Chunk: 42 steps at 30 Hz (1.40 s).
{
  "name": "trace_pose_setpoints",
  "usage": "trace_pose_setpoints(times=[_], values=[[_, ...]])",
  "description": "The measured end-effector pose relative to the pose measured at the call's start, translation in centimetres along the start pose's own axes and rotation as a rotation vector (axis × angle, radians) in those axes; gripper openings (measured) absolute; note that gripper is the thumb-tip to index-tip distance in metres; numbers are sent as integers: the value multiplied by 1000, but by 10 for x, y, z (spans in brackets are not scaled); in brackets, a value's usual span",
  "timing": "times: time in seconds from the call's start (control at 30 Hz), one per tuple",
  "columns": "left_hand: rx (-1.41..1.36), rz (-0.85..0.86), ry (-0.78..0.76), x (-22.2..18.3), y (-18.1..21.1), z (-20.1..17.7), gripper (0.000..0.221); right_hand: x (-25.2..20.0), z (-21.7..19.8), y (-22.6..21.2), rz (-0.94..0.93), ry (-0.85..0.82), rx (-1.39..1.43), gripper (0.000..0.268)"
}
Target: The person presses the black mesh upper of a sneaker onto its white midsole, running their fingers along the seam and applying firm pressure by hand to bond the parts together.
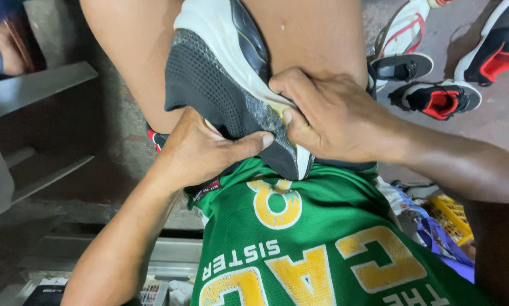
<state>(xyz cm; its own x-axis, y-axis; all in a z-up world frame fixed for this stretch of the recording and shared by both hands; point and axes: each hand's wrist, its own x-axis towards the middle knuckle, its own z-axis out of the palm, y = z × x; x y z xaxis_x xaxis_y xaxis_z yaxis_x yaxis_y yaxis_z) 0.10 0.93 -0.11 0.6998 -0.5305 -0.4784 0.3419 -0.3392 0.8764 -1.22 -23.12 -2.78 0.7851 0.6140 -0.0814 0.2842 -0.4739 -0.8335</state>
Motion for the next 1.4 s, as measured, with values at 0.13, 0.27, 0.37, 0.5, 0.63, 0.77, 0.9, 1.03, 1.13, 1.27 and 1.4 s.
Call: trace_pose_setpoints(times=[0.13, 0.27, 0.37, 0.5, 0.63, 0.77, 0.9, 1.03, 1.13, 1.27, 1.4], values=[[236, -41, 45, -15, 11, -10, 38, -3, 2, -7, 56, 29, -14, 38], [680, 115, 415, -72, 39, -21, 28, -4, 3, -7, 62, 75, -26, 41], [1093, 350, 531, -73, 43, -22, 35, -2, -6, -7, 2, 104, -43, 40], [1277, 593, 209, -44, 41, -25, 52, 2, -13, -14, 26, 14, -57, 39], [1301, 821, 172, -17, 38, -21, 41, 0, -13, -18, 86, -52, -57, 34], [1409, 1012, 212, -4, 34, -17, 30, -4, -15, -14, 42, 3, -5, 38], [1387, 1101, 217, 3, 37, -18, 18, -6, -10, -18, 55, 42, 35, 37], [1308, 1098, 209, 4, 41, -19, 11, -5, -1, -20, 153, 50, 45, 30], [1299, 1065, 204, 4, 41, -19, 8, -5, 0, -20, 109, 75, 62, 30], [1258, 1001, 144, -1, 39, -20, 12, 0, 4, -21, 152, 45, 55, 30], [1146, 999, 18, -9, 31, -24, 7, -1, 4, -23, 260, 12, -37, 31]])
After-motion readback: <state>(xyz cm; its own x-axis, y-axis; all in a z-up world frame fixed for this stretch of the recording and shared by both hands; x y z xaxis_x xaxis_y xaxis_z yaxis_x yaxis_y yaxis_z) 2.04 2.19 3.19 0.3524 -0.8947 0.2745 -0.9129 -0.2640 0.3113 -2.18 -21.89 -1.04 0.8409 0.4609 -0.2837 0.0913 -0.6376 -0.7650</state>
